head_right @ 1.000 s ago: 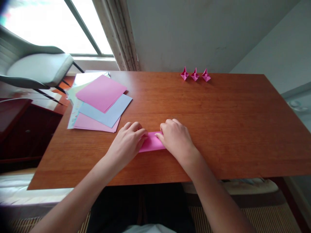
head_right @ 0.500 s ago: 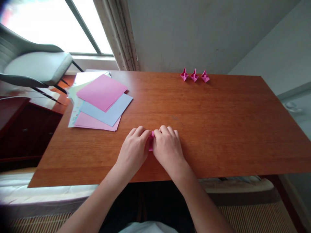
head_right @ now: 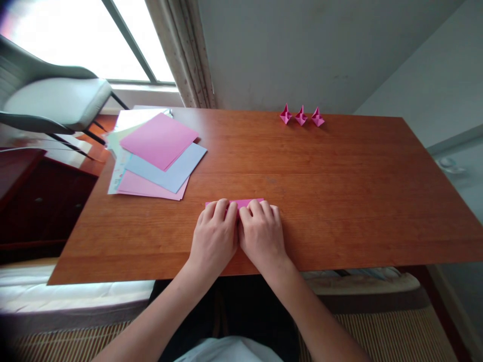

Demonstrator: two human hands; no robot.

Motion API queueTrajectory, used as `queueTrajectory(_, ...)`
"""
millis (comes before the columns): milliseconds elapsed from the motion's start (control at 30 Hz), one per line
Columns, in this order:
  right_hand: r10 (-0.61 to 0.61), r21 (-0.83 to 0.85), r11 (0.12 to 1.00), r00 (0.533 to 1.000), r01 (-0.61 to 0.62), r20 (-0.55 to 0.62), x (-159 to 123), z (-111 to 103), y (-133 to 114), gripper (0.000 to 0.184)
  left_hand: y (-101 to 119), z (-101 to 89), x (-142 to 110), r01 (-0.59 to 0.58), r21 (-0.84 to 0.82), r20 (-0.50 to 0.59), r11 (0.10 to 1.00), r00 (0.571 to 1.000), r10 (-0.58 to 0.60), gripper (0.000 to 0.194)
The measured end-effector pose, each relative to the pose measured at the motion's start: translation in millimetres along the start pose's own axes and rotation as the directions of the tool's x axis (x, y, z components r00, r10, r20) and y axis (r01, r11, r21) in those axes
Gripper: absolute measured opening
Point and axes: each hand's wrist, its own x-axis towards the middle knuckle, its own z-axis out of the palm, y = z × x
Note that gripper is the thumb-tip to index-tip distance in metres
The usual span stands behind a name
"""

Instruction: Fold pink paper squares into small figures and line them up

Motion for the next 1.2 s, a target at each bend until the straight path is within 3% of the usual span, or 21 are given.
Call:
queueTrajectory(267,-0.024,-0.073,0.997,0.998,0.019,-0.06,-5,0,5,0.014,1,2.2,1,0.007,0.064,-0.023,0.998,1.0,-0.006,0.02)
queueTrajectory(600,0.083,-0.191,0.977,0.992,-0.101,-0.1,-44,-11,56,0.019,0,4.9,-1,-0.004,0.075,-0.044,0.997,0.999,0.008,0.029)
queueTrajectory(733,0.055,-0.014,0.998,0.98,-0.059,-0.191,-28,-9,38,0.015,1,4.3,0,0.0,0.069,-0.043,0.998,0.999,0.003,0.028)
queueTrajectory(833,-0.031,0.088,0.995,0.983,0.047,-0.18,-9,1,16,0.016,1,3.1,0,0.005,0.052,-0.035,0.999,0.999,-0.003,0.022)
queueTrajectory(900,-0.022,0.127,0.991,0.984,0.044,-0.175,0,9,8,0.023,3,2.4,0,0.016,0.035,-0.03,0.999,0.999,-0.015,0.02)
queueTrajectory(1067,-0.002,0.143,0.989,0.989,0.023,-0.146,2,24,9,0.019,3,-1.5,2,0.019,0.006,-0.027,1.0,0.999,-0.019,0.018)
queueTrajectory(1200,-0.002,0.138,0.99,0.989,0.023,-0.15,1,24,12,0.023,-8,-8.7,1,-0.032,0.001,0.036,0.999,0.999,0.032,0.023)
